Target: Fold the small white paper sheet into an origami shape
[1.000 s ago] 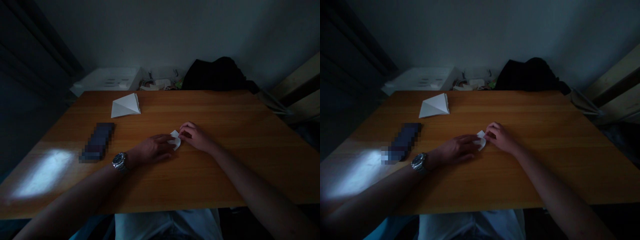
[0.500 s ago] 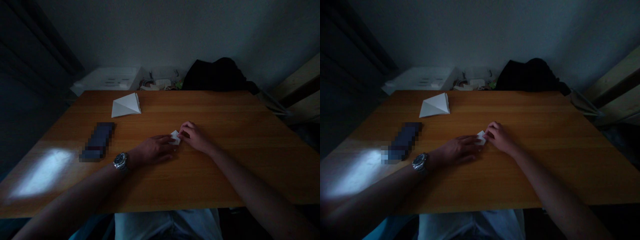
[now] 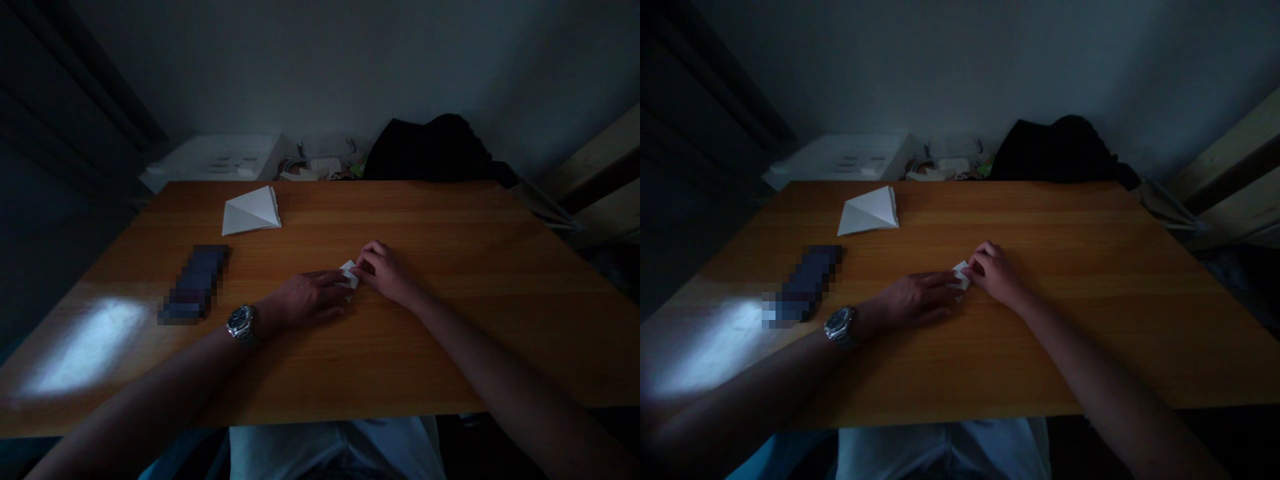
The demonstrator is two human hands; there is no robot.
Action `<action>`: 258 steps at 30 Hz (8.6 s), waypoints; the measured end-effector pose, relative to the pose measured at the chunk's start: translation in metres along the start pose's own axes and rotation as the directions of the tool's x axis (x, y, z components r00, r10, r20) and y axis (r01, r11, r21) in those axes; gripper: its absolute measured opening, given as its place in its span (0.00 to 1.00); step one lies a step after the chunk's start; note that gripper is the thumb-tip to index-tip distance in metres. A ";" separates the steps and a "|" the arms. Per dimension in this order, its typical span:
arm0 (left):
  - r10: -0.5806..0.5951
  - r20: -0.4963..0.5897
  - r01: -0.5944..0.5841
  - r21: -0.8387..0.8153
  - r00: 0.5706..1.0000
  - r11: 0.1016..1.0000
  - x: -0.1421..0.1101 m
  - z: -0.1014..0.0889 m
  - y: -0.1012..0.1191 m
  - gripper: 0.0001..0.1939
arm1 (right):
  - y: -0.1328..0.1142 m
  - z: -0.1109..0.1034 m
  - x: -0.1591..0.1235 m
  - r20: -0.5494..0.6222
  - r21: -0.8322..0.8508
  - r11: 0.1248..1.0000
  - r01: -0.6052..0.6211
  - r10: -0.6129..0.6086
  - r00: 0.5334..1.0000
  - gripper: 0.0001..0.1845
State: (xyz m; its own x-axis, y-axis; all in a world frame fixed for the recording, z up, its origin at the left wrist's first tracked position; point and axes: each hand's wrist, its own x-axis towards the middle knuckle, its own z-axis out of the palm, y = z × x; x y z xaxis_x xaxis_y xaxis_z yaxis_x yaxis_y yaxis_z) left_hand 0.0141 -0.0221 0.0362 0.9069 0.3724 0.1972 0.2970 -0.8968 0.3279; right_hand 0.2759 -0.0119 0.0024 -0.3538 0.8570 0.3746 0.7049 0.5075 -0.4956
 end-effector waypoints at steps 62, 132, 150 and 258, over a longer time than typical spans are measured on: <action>0.056 -0.016 -0.056 0.001 0.998 0.998 0.000 0.000 -0.006 0.20 | 0.000 0.004 -0.002 -0.011 -0.004 1.000 -0.004 0.004 1.000 0.08; 0.047 0.002 -0.047 -0.042 0.999 0.998 0.001 -0.001 -0.005 0.16 | -0.001 -0.001 0.000 0.009 0.024 0.999 -0.030 0.030 1.000 0.09; 0.107 0.056 -0.103 -0.071 0.993 0.992 -0.003 -0.008 -0.008 0.19 | -0.001 -0.004 -0.001 0.013 0.041 0.999 -0.028 0.028 1.000 0.09; 0.099 0.036 -0.095 -0.086 0.994 0.992 -0.003 -0.003 -0.009 0.24 | -0.001 -0.007 -0.014 0.159 -0.281 0.958 -0.052 0.100 0.982 0.46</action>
State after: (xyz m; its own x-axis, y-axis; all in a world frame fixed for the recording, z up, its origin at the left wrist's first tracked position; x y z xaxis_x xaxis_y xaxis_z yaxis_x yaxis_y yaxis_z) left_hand 0.0079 -0.0142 0.0353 0.9420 0.2733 0.1950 0.1826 -0.9045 0.3855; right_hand 0.2851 -0.0253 0.0031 -0.3747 0.9065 0.1943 0.8666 0.4170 -0.2740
